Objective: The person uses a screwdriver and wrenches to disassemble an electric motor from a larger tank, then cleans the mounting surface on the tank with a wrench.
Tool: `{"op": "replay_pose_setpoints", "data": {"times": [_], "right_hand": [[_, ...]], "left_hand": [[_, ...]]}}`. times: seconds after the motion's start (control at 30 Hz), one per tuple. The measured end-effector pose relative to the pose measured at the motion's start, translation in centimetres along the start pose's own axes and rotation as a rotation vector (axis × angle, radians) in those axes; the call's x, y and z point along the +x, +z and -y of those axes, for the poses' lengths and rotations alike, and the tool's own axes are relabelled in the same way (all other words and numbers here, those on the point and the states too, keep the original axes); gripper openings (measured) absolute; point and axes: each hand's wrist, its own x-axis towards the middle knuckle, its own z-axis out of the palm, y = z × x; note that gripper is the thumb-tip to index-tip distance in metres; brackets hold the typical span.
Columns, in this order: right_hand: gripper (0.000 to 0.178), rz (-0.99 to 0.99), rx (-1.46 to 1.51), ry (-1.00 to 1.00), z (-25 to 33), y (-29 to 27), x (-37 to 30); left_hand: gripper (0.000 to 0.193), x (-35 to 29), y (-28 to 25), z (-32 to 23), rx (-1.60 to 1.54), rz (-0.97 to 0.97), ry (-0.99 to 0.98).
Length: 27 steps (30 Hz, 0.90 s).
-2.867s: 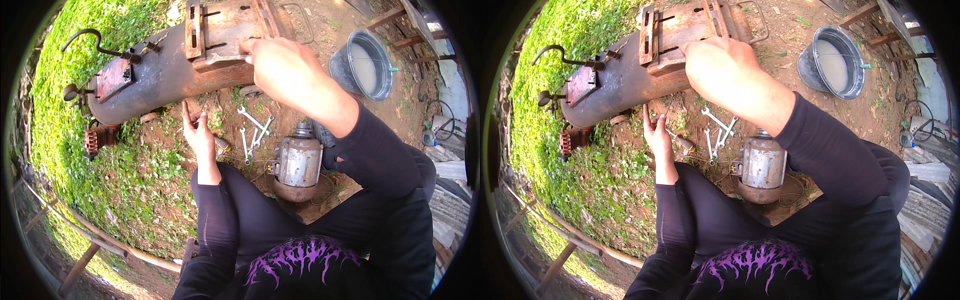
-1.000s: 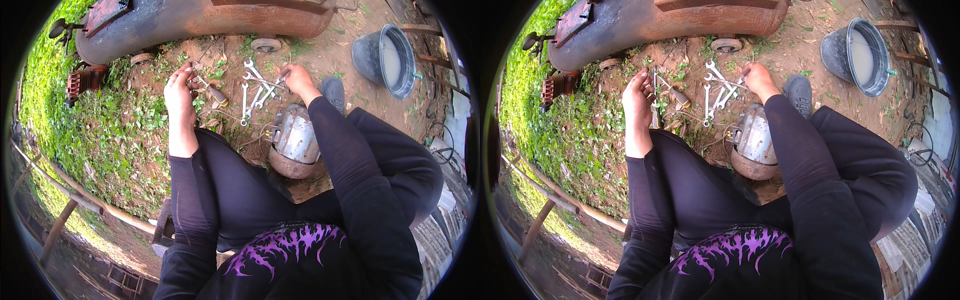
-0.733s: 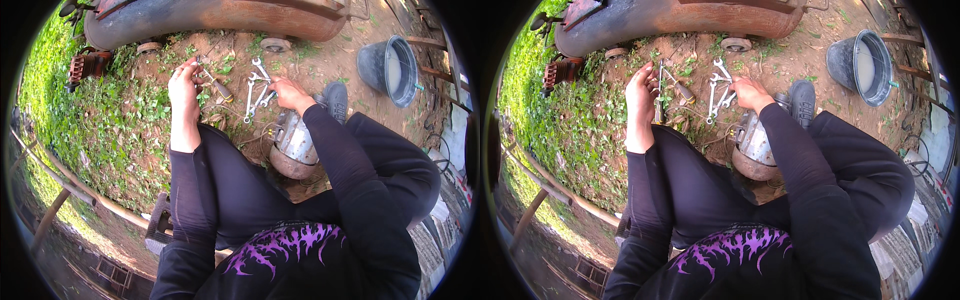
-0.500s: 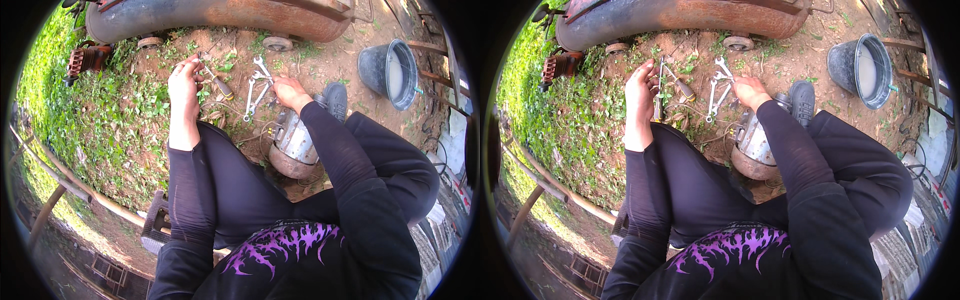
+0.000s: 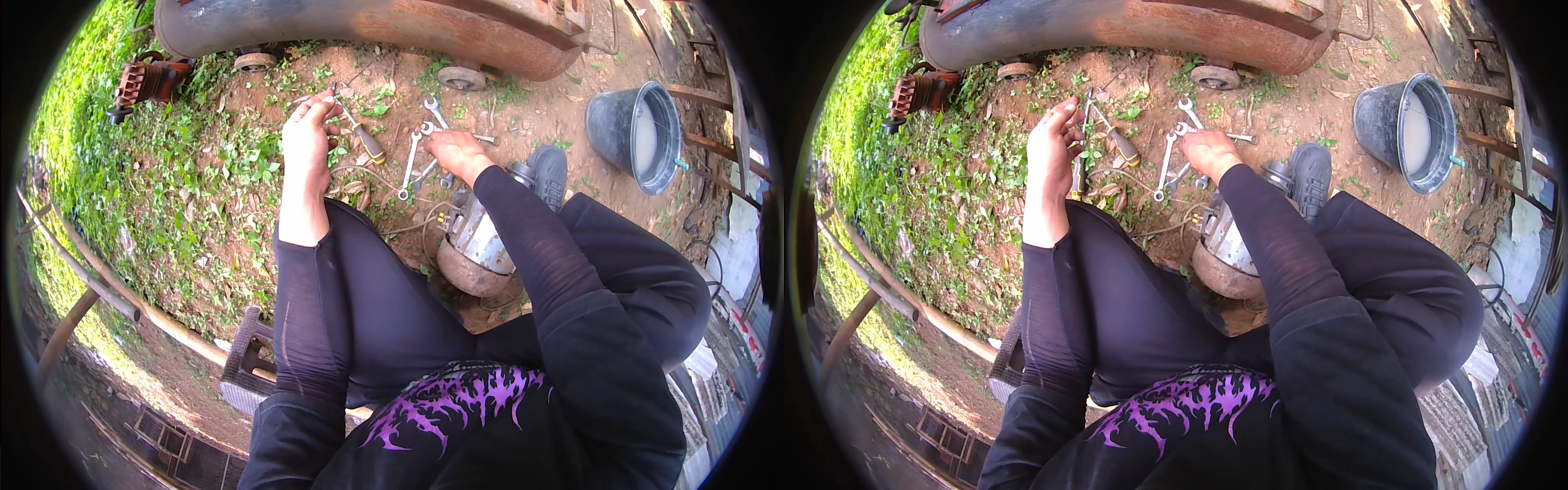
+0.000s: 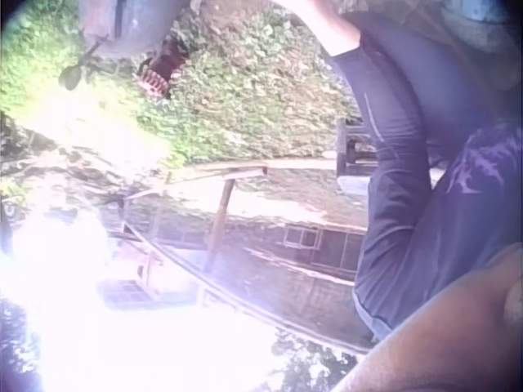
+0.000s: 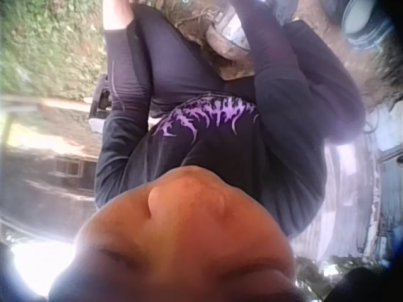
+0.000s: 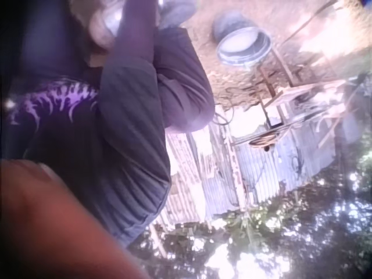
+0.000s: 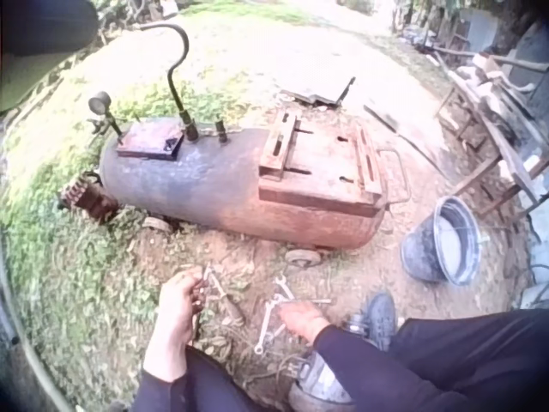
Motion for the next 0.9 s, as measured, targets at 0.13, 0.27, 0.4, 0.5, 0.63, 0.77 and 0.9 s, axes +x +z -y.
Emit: {"op": "replay_pose_setpoints", "data": {"times": [0.13,0.27,0.4,0.5,0.63,0.77,0.9], "right_hand": [[0.023,0.034,-0.036,-0.113,-0.3,-0.9,-1.2],[0.027,0.006,0.184,-0.192,0.5,-4.0,-3.3],[0.017,0.100,0.686,-0.061,3.5,-9.3,-4.0],[0.016,-0.017,0.740,-0.054,7.0,-16.6,-5.9],[0.020,-0.555,0.828,0.038,6.7,-24.0,-9.1],[0.027,-0.919,0.720,0.201,5.2,-25.5,-9.1],[0.027,-0.934,0.715,0.297,5.0,-25.5,-7.3]], "left_hand": [[0.034,0.0,-0.2,0.0,-0.006,-0.009,-0.003],[0.032,0.8,-0.1,0.5,-0.022,0.002,0.003],[0.030,1.3,0.6,0.5,-0.091,-0.030,-0.046],[0.031,2.2,0.8,1.1,-0.199,-0.041,-0.009],[0.028,3.2,2.6,1.1,-0.278,-0.053,0.058],[0.029,3.0,3.5,0.8,-0.215,-0.051,0.038],[0.032,3.0,4.0,1.0,-0.193,-0.019,0.026]]}}
